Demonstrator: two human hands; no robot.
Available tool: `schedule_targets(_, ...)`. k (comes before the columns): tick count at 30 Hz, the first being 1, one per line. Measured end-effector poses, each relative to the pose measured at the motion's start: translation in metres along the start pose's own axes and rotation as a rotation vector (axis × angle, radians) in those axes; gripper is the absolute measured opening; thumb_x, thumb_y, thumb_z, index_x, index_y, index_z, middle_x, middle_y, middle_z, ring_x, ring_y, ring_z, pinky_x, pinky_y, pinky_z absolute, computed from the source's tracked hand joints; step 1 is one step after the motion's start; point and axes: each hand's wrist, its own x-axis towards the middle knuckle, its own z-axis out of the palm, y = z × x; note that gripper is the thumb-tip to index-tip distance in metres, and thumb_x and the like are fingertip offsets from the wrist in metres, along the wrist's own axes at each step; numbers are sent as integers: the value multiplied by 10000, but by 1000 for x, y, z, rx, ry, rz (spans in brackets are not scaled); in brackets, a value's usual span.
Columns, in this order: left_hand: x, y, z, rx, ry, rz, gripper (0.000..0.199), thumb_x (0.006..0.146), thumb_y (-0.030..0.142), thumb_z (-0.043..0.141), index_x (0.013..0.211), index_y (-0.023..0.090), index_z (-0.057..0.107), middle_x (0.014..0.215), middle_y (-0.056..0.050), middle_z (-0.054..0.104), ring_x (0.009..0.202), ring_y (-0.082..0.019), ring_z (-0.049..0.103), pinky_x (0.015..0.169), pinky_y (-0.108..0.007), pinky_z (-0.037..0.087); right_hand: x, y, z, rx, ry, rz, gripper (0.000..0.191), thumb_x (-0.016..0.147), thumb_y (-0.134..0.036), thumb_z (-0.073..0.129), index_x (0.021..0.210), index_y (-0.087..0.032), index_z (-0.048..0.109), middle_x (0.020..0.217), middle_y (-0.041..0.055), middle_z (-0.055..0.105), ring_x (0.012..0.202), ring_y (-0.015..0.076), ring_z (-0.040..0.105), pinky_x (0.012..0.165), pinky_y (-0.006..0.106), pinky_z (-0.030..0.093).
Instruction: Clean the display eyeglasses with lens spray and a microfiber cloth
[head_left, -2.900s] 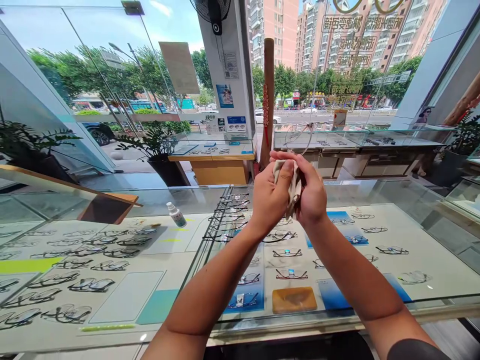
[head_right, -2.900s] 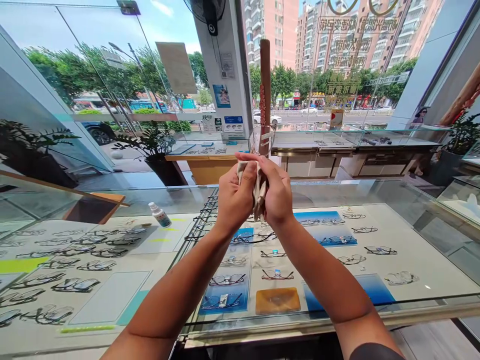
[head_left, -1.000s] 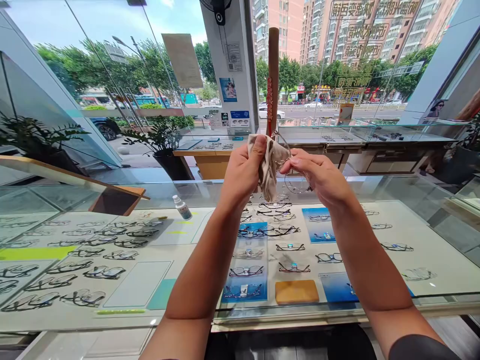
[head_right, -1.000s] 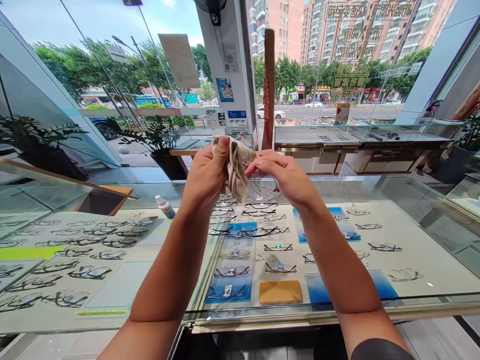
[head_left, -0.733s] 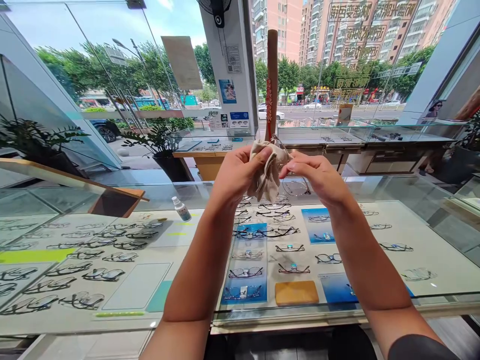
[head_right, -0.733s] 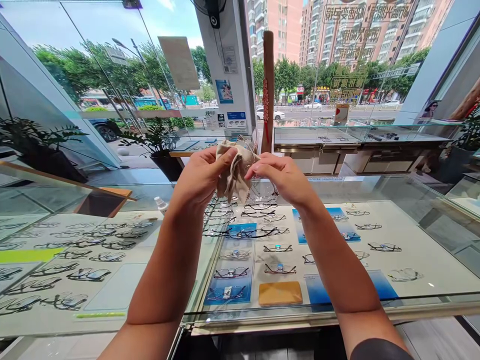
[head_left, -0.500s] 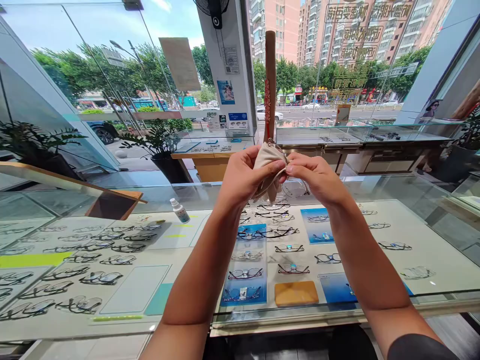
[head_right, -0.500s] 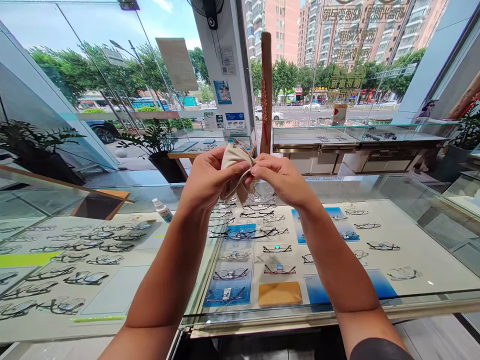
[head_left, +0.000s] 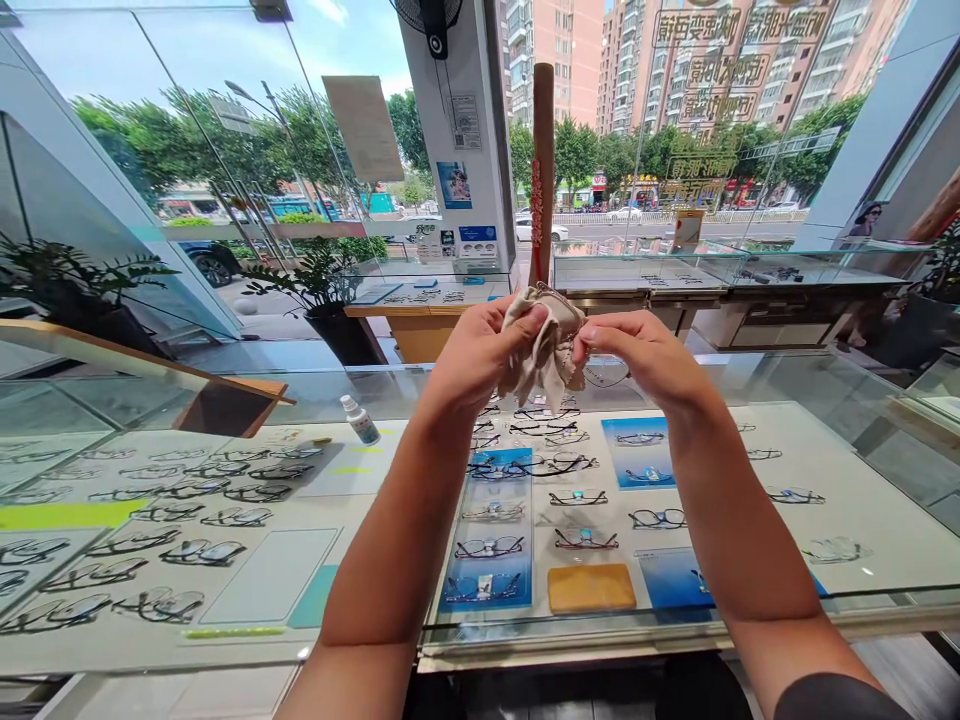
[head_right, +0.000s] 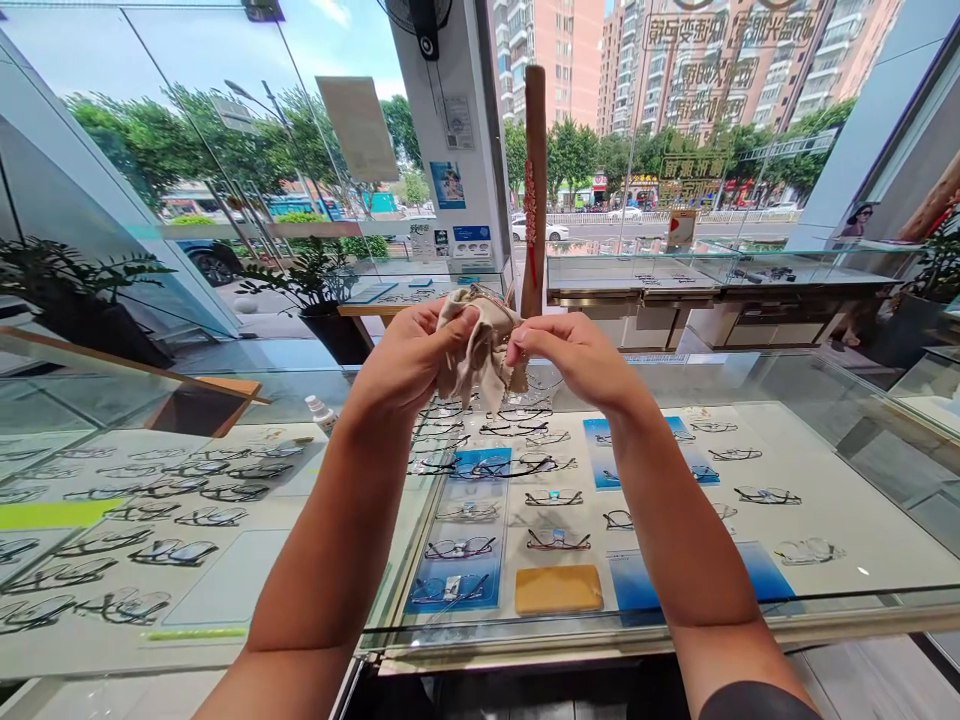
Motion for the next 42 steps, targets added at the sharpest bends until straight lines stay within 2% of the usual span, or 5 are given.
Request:
schedule_targets(7,-3,0,12,-12,1,13,535,701,380,1005,1155,195,789,1081,-87,831,818,-190,776,752,-316,672,2,8,2,80,-27,24,323,966,-455,705,755,-226,791,859,28,756,903,190,664,953,369,503)
schedule_targets(16,-7,3,19,101,140,42,422,804,550,923,1010,204,794,770,-37,775,569,-132,676,524,-244,555,-1,2,12,57,-49,-40,375,1010,-523,680,797,-226,763,876,19,736,909,187,647,958,364,497)
schedule_targets(20,-9,7,13,158,120,33,383,793,543,930,850,193,786,690,-32,747,543,-136,658,488,-240,521,-1,0,14,41,-18,-53,357,1027,-473,666,787,-223,749,857,15,717,898,180,635,950,358,478)
schedule_targets(31,-11,14,6,237,-41,131,348,769,439,963,959,195,802,808,-51,787,681,-177,718,620,-285,597,-3,-5,8,46,-15,8,362,976,-451,693,696,-225,732,793,11,625,828,172,554,885,356,454)
schedule_targets(42,-6,-8,23,378,290,417,436,910,623,792,772,216,715,670,-16,661,565,-131,560,529,-273,455,-2,1,8,141,-222,-17,355,983,-519,712,786,-227,752,918,35,685,931,197,576,977,381,462)
